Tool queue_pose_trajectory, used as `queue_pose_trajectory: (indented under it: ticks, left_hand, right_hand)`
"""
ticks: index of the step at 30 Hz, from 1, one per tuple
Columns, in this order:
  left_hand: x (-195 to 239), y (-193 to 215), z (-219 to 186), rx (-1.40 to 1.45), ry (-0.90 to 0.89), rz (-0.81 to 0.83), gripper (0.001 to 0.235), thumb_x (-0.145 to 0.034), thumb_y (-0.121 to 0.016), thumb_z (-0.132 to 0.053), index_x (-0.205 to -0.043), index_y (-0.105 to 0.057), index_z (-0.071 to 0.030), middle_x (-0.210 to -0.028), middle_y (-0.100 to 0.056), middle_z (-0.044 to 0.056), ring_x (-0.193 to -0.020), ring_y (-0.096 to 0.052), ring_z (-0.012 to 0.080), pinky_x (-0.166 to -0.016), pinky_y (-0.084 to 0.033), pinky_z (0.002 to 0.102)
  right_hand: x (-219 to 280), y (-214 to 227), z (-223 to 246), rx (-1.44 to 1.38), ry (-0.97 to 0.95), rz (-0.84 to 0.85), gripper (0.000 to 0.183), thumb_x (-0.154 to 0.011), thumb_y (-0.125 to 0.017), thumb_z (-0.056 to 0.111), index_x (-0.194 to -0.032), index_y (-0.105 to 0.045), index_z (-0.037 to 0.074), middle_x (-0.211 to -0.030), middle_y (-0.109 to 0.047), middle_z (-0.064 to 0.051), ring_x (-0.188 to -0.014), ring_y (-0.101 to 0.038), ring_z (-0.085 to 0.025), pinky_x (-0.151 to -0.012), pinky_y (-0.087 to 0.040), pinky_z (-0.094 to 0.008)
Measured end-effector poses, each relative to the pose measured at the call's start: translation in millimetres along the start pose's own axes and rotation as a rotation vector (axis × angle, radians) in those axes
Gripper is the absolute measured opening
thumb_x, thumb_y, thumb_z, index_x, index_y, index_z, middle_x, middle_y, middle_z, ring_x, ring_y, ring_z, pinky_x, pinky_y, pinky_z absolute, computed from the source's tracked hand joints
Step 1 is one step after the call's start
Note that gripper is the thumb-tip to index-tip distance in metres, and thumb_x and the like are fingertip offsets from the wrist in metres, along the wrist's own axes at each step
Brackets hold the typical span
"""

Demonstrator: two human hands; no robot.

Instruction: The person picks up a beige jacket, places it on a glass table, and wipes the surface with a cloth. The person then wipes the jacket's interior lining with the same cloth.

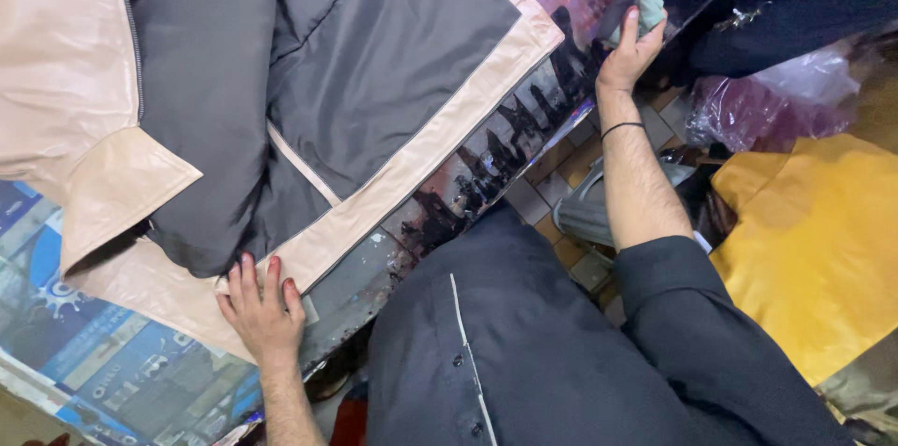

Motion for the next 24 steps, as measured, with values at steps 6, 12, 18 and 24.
queue_pose_trajectory:
  ticks: [6, 12, 18, 24]
  left_hand:
    - [0, 0, 1, 0.012, 0.008, 0.008, 0.044, -0.099, -0.061, -0.029, -0.142, -0.065, -0.02, -0.162, -0.051, 0.014, -0.15, -0.044, 0.0362, -0.125, -0.026, 0.062]
    - [2, 0, 1, 0.007, 0.007, -0.01, 0.044, -0.1, -0.061, -0.029, -0.143, -0.065, -0.021, -0.161, -0.053, 0.013, -0.15, -0.045, 0.0357, -0.125, -0.027, 0.062]
    - [4, -1, 4, -0.014, -0.009, -0.024, 0.043, -0.101, -0.062, -0.03, -0.143, -0.066, -0.021, -0.16, -0.054, 0.013, -0.15, -0.047, 0.0357, -0.125, -0.029, 0.062]
    - [2, 2, 3, 0.021, -0.024, -0.045, 0.041, -0.103, -0.061, -0.03, -0.143, -0.066, -0.021, -0.161, -0.055, 0.014, -0.151, -0.047, 0.0353, -0.127, -0.029, 0.06]
  right_hand:
    - [1, -6, 9, 0.016, -0.042, 0.01, 0.025, -0.105, -0.065, 0.021, -0.117, -0.062, -0.001, -0.105, -0.07, -0.006, -0.092, -0.064, -0.015, -0.083, -0.055, -0.032]
    - [3, -9, 20, 0.005, -0.001, 0.034, 0.024, -0.106, -0.065, 0.019, -0.117, -0.063, -0.002, -0.108, -0.072, -0.008, -0.096, -0.065, -0.016, -0.09, -0.054, -0.033]
    - [5, -7, 26, 0.081, 0.037, 0.013, 0.024, -0.105, -0.065, 0.019, -0.118, -0.065, -0.001, -0.108, -0.074, -0.009, -0.097, -0.066, -0.017, -0.091, -0.054, -0.033]
    - [4, -8, 23, 0.115, -0.008, -0.011, 0.025, -0.103, -0.066, 0.02, -0.118, -0.065, 0.0, -0.105, -0.075, -0.008, -0.094, -0.067, -0.016, -0.089, -0.054, -0.033]
Point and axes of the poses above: each hand's wrist, its own x-axis away from the middle knuckle, its own y-axis out of the back of the hand, z = x × y, the point moved 9 cm from there along -x, towards the middle knuckle
